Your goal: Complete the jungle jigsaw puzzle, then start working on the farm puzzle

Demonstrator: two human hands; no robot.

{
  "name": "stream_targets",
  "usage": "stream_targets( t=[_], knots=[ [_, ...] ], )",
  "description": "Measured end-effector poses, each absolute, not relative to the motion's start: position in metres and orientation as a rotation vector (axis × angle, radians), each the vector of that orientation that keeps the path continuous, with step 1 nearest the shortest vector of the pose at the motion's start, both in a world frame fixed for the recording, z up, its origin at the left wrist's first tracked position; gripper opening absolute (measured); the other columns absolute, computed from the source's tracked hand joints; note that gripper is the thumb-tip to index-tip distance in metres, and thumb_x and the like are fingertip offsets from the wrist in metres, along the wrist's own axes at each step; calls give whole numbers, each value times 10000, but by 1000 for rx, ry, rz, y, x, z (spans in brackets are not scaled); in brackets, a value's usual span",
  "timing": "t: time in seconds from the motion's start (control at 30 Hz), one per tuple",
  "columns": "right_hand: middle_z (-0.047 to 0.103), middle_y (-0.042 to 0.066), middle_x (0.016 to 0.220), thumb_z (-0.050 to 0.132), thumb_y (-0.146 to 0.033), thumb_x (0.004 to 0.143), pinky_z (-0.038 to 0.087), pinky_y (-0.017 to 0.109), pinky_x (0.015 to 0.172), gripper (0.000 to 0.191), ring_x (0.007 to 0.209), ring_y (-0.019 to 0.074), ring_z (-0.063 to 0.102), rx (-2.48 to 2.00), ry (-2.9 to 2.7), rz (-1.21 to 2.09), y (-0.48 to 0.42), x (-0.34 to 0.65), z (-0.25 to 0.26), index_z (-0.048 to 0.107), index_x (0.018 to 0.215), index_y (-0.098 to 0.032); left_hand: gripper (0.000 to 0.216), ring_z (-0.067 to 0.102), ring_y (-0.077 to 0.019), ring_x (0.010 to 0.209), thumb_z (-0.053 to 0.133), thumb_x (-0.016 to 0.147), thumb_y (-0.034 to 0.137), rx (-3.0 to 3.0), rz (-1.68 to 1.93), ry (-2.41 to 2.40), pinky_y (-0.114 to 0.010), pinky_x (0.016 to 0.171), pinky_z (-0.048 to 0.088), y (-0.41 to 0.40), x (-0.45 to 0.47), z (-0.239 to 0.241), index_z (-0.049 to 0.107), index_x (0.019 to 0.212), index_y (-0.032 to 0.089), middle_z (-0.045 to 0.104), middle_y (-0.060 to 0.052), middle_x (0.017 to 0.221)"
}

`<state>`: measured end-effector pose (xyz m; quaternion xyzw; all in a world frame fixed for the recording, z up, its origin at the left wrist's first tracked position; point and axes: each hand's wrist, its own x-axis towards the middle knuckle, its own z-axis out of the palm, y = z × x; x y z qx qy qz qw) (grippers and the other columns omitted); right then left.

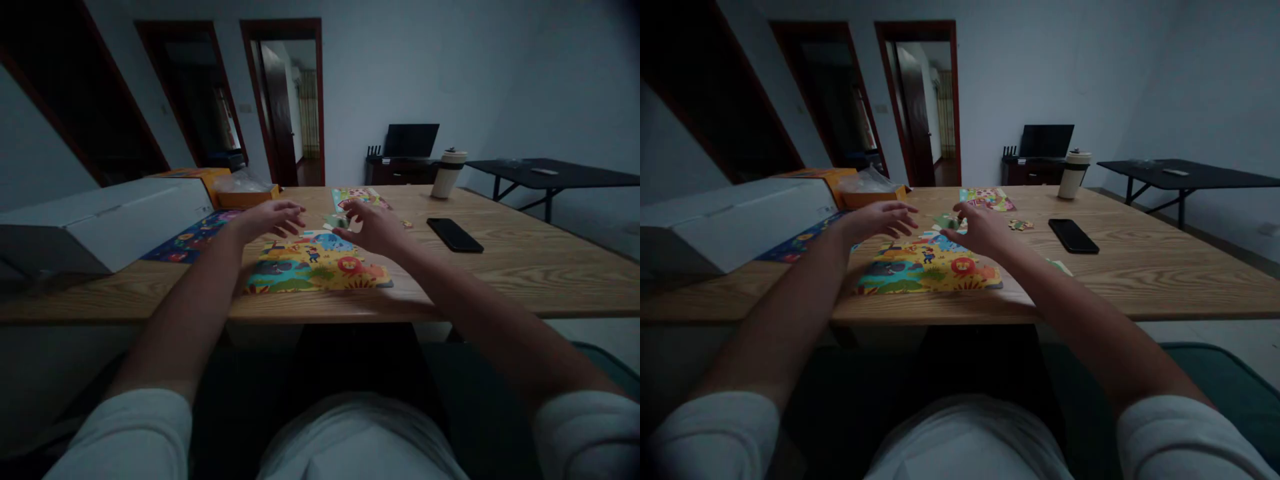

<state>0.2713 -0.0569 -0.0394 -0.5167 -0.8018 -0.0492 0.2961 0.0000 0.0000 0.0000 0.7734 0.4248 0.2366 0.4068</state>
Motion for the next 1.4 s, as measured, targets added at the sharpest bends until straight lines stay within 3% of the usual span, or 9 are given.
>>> stream_targets(
  t=[0.17,0.27,0.37,0.47,0.57,0.67,0.83,1.07,1.4],
  knots=[
    [716,158,1110,498,-580,957,417,421,899,490,1057,321,623,-1396,-2205,-272,-54,226,-48,621,1214,-181,490,719,-195,838,711,860,500,1826,611,1012,-295,723,557,17,2,-47,607,1202,165,745,-120,1045],
    [707,171,1160,484,-541,974,393,445,951,524,1101,328,613,-1377,-2200,-293,-54,213,-62,564,1321,-157,388,701,-171,755,765,816,416,1834,690,1069,-283,693,541,22,0,-51,649,1088,166,739,-67,920],
    [671,197,1249,484,-561,967,421,431,950,619,1126,325,620,-1332,-2331,-174,-54,216,-77,503,1409,-129,335,679,-172,739,763,798,377,1848,761,1160,-272,637,523,36,-13,-51,677,1045,168,730,-71,954],
    [652,165,1309,462,-546,983,450,389,957,511,1135,292,631,-1241,-2618,59,-52,227,-85,618,1297,-175,365,667,-178,782,741,810,344,1871,782,1223,-262,615,513,49,-29,-54,673,1137,199,715,-71,1013],
    [664,145,1304,462,-533,988,474,383,940,477,1123,285,645,-1255,-2692,196,-50,235,-84,647,1282,-206,458,636,-157,719,755,797,292,1861,833,1280,-247,587,492,56,-38,-58,603,1223,223,681,-35,920],
    [703,143,1232,497,-556,965,504,390,869,491,1043,291,676,-1348,-2685,263,-49,242,-77,668,1274,-215,426,613,-145,702,793,763,265,1856,952,1368,-226,569,465,60,-41,-61,581,1127,208,650,-16,862],
    [718,107,1217,597,-610,883,518,369,834,536,1008,279,687,-1519,-2654,344,-42,260,-70,688,1283,-265,214,629,-158,765,728,837,305,1873,951,1355,-245,616,482,60,-40,-63,638,990,185,682,-56,922],
    [724,84,1206,664,-632,814,517,361,831,582,990,265,686,-1591,-2644,430,-36,276,-66,688,1296,-306,589,634,-152,698,761,783,209,1861,916,1374,-243,587,468,58,-28,-80,520,1321,202,640,-18,868],
    [733,81,1177,668,-639,808,512,348,797,577,955,266,688,-1617,-2616,430,-40,273,-64,700,1274,-300,355,678,-222,894,749,783,314,2109,710,1512,-297,742,498,72,-23,-86,675,1092,155,732,-114,1046]
  ],
)
